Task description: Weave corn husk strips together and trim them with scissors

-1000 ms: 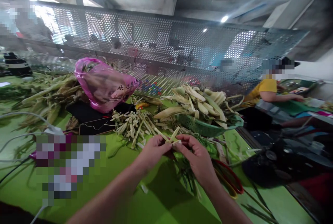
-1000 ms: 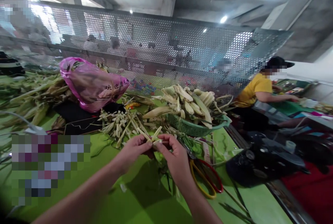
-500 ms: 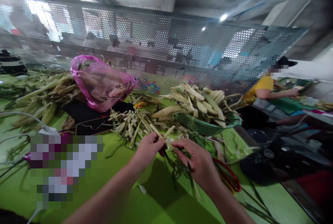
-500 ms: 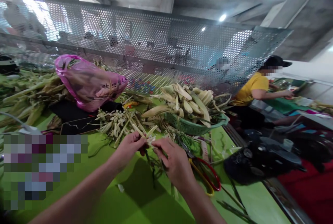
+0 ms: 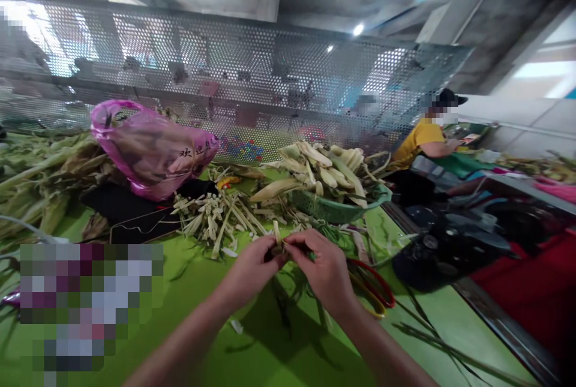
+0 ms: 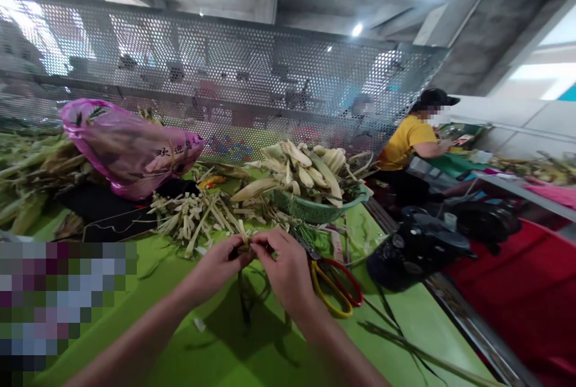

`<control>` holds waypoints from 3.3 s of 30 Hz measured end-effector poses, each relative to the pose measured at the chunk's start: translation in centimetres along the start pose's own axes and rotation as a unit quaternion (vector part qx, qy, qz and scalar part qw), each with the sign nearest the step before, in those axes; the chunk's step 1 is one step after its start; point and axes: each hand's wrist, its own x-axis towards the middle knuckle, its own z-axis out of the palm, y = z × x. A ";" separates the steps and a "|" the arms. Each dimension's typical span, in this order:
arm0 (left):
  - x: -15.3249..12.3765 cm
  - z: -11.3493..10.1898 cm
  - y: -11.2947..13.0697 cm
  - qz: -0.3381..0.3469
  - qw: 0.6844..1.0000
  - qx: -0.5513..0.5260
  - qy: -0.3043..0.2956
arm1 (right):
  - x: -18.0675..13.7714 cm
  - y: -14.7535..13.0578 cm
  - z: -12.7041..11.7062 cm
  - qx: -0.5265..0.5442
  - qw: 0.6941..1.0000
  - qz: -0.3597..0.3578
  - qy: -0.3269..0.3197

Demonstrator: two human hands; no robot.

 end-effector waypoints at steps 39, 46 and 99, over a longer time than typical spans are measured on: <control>-0.6 -0.1 0.8 -0.069 0.989 -0.128 -0.030 | 0.5 -0.1 0.5 0.240 0.963 0.117 -0.046; -0.1 -0.3 0.3 -0.113 0.977 -0.181 -0.025 | 0.4 -0.8 -0.2 0.209 0.976 0.049 -0.044; 0.1 -1.2 0.8 -0.101 0.981 -0.163 -0.033 | 0.7 -0.2 -0.7 0.110 0.993 0.010 -0.034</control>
